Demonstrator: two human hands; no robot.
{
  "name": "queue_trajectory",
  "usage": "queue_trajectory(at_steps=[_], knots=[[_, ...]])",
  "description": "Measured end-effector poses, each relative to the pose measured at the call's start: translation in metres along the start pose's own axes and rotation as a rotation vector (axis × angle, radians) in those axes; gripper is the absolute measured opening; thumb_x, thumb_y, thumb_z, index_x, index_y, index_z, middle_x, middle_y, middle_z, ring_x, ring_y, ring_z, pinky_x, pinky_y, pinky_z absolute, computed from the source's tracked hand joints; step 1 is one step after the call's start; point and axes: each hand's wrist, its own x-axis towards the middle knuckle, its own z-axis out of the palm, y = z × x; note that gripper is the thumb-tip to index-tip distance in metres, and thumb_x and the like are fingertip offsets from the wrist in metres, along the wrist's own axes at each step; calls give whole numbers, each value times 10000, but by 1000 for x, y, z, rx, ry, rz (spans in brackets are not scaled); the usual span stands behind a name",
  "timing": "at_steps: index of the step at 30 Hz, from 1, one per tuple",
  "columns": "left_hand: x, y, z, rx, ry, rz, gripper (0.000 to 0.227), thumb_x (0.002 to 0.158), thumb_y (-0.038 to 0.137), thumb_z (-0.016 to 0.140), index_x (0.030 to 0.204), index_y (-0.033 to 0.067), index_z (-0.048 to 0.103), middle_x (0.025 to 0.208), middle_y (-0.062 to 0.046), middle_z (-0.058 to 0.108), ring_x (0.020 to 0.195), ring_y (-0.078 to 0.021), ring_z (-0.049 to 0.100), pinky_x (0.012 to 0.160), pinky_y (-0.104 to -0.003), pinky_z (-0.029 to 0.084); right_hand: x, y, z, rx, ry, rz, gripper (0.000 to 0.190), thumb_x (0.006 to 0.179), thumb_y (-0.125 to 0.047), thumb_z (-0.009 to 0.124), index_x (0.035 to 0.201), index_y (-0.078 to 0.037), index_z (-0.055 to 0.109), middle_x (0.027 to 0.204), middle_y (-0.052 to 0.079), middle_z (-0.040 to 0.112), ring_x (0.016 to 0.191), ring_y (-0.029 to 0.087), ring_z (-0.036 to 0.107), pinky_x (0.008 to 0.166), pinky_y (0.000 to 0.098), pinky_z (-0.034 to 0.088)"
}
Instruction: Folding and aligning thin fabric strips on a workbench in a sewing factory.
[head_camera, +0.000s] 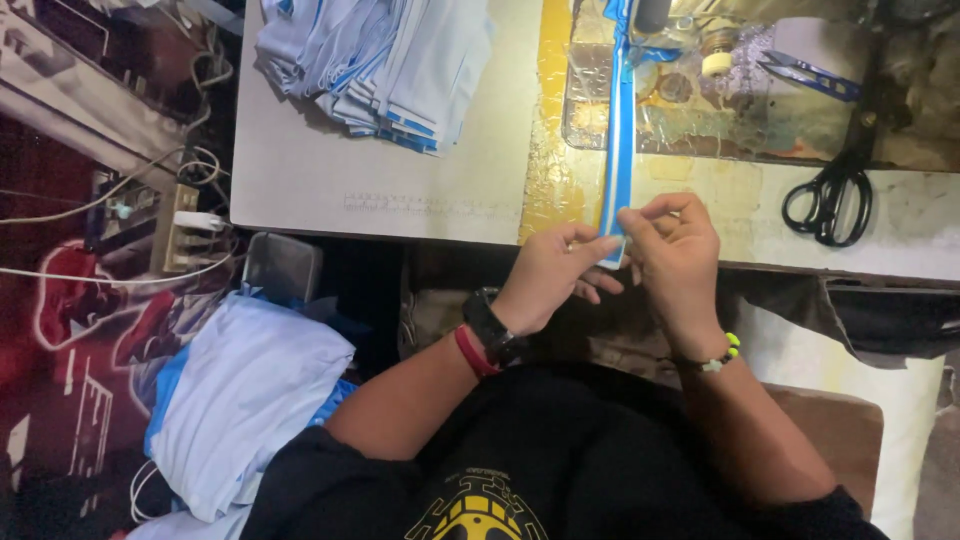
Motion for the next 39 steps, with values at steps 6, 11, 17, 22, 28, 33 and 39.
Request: queue_trajectory(at_steps=[6, 11, 17, 22, 28, 33, 39], knots=[[-5, -12, -12, 7, -46, -42, 396, 958, 251, 742, 1075, -106, 616, 958, -284, 744, 680, -256, 766, 498, -251, 608, -9, -5, -3, -68, -95, 18, 256, 986, -74, 743, 1069, 3, 513, 751, 181, 635, 398, 182, 609, 294, 244, 436], [-9, -14, -19, 23, -54, -58, 360, 961, 236, 742, 1044, -98, 635, 892, -269, 749, 657, -265, 765, 489, -262, 613, -16, -12, -4, -73, -109, 79, 236, 982, -76, 743, 1063, 10, 539, 647, 173, 614, 399, 257, 643, 299, 258, 433], [-4, -24, -32, 115, -75, -68, 334, 958, 246, 755, 1018, -75, 686, 915, -268, 753, 686, -282, 775, 540, -310, 643, -27, -19, -3, -127, -127, 131, 230, 956, -75, 755, 1033, 11, 556, 684, 195, 645, 424, 229, 652, 349, 261, 459], [-1, -25, -37, 164, -79, -42, 321, 975, 241, 739, 1043, -70, 696, 931, -251, 751, 725, -273, 775, 602, -335, 655, -30, -26, -1, -148, -133, 122, 213, 953, -66, 756, 1027, 8, 570, 764, 215, 694, 465, 182, 656, 416, 241, 495], [1, -25, -42, 138, -88, -54, 356, 977, 251, 738, 1091, -81, 677, 966, -253, 740, 761, -297, 774, 631, -397, 667, -32, -32, -1, -180, -117, 100, 197, 948, -41, 766, 1006, 20, 588, 796, 245, 717, 538, 202, 695, 477, 262, 540], [0, -20, -41, 144, -125, -64, 272, 979, 207, 735, 1042, -55, 700, 938, -227, 746, 764, -283, 775, 668, -400, 669, -32, -31, -1, -212, -136, 54, 200, 956, -56, 765, 1023, 22, 593, 805, 254, 709, 591, 232, 719, 566, 276, 558], [-1, -18, -38, -15, -148, -123, 226, 983, 183, 720, 991, -42, 696, 885, -153, 756, 731, -208, 771, 664, -343, 670, -35, -36, 1, -194, -126, 21, 233, 981, -123, 757, 1077, 36, 616, 905, 246, 723, 723, 234, 726, 681, 336, 574]])
